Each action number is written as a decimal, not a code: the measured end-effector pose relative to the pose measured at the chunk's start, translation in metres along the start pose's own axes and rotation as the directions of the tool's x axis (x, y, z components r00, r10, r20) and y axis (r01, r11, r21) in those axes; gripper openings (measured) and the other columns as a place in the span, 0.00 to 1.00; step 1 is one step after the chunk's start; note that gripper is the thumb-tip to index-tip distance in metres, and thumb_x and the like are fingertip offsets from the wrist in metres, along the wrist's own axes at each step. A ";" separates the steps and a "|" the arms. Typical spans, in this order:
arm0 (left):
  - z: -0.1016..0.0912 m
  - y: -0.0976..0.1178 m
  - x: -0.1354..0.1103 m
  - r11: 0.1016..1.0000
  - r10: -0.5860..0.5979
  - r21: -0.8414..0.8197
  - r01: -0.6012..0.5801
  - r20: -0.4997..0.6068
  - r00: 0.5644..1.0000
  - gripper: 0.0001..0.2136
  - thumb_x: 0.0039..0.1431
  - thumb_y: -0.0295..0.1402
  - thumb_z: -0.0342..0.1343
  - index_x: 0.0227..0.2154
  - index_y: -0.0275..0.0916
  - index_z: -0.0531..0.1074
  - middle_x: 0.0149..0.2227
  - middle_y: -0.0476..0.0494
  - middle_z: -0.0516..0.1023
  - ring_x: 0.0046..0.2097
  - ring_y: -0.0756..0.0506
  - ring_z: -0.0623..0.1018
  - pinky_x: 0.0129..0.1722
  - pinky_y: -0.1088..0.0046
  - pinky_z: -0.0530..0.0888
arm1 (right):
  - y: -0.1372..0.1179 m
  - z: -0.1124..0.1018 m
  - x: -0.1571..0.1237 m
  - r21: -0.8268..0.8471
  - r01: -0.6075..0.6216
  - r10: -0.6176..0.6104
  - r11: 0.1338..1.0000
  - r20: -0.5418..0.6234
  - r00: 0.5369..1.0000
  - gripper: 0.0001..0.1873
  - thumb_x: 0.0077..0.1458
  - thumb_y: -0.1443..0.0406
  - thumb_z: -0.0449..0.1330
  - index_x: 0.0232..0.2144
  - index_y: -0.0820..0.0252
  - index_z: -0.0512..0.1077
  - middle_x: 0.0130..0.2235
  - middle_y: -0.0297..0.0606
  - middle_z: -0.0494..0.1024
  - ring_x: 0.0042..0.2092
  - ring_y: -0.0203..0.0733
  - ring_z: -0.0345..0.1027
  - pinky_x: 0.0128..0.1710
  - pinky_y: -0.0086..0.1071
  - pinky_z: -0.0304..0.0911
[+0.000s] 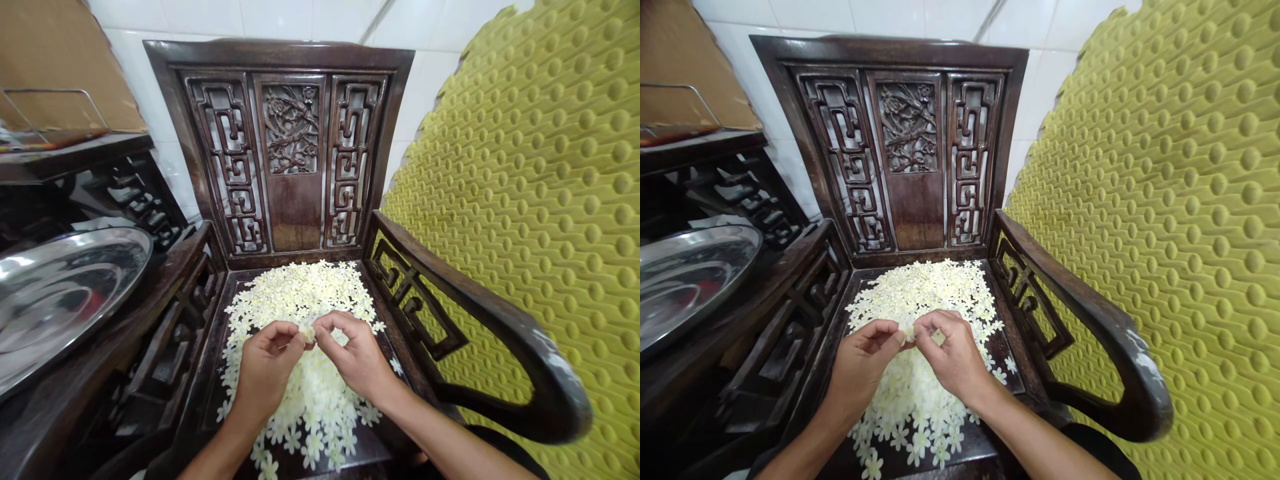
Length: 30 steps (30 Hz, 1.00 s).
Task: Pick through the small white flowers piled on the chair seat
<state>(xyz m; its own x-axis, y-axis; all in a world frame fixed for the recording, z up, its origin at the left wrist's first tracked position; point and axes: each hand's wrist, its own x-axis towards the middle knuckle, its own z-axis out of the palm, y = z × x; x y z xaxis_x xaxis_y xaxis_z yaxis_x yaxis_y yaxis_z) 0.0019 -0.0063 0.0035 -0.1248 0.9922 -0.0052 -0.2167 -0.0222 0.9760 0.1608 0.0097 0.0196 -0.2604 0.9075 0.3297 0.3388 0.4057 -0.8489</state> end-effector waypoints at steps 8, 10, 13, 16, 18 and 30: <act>-0.001 0.006 0.003 1.000 -0.004 -0.031 0.002 -0.088 0.996 0.08 0.48 0.33 0.68 0.25 0.36 0.75 0.24 0.53 0.77 0.30 0.47 0.81 0.38 0.67 0.82 | 0.010 -0.004 0.005 0.056 -0.102 0.105 0.993 -0.056 0.993 0.11 0.62 0.64 0.56 0.28 0.59 0.71 0.29 0.33 0.74 0.33 0.38 0.67 0.33 0.30 0.62; -0.002 0.006 0.003 1.000 -0.005 -0.012 0.003 -0.096 0.995 0.07 0.48 0.33 0.67 0.26 0.36 0.76 0.24 0.53 0.77 0.29 0.48 0.81 0.37 0.70 0.82 | 0.009 -0.005 0.005 0.017 -0.102 0.103 0.995 -0.089 0.991 0.12 0.62 0.63 0.56 0.26 0.59 0.69 0.27 0.33 0.72 0.31 0.38 0.66 0.32 0.29 0.61; -0.003 0.005 0.003 1.000 -0.014 -0.006 0.014 -0.093 0.996 0.06 0.50 0.33 0.66 0.26 0.36 0.76 0.25 0.53 0.78 0.30 0.48 0.82 0.37 0.71 0.81 | 0.004 -0.004 0.004 -0.037 -0.044 0.037 0.998 -0.167 0.985 0.07 0.62 0.64 0.58 0.31 0.59 0.70 0.31 0.34 0.73 0.35 0.40 0.68 0.35 0.31 0.62; -0.002 0.004 0.002 1.000 0.005 -0.010 -0.006 -0.055 0.998 0.06 0.51 0.32 0.66 0.26 0.36 0.75 0.26 0.52 0.78 0.31 0.48 0.81 0.38 0.72 0.81 | -0.003 -0.003 0.001 -0.077 0.047 -0.054 0.996 -0.102 0.993 0.03 0.62 0.63 0.60 0.37 0.57 0.72 0.35 0.36 0.75 0.38 0.41 0.68 0.40 0.34 0.62; -0.002 0.004 0.001 1.000 0.022 0.015 -0.022 -0.006 1.000 0.06 0.52 0.31 0.66 0.26 0.36 0.75 0.26 0.50 0.79 0.32 0.48 0.82 0.37 0.73 0.80 | -0.007 -0.001 -0.001 -0.096 0.082 -0.085 0.992 -0.026 0.996 0.03 0.62 0.64 0.59 0.36 0.56 0.73 0.34 0.36 0.75 0.37 0.41 0.68 0.41 0.35 0.61; -0.004 0.004 0.001 0.999 -0.024 -0.024 0.024 -0.022 0.999 0.06 0.53 0.34 0.67 0.30 0.36 0.78 0.29 0.49 0.82 0.34 0.46 0.83 0.41 0.70 0.80 | 0.008 -0.002 0.005 -0.131 -0.081 0.067 0.988 -0.109 0.992 0.10 0.64 0.65 0.55 0.29 0.58 0.70 0.30 0.34 0.72 0.34 0.39 0.66 0.34 0.32 0.59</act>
<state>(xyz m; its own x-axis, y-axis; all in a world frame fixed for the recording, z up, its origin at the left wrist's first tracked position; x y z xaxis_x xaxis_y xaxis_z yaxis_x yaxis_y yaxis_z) -0.0025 -0.0059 0.0062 -0.1404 0.9895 -0.0337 -0.2426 -0.0014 0.9701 0.1641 0.0172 0.0152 -0.1368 0.9392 0.3150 0.4748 0.3412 -0.8113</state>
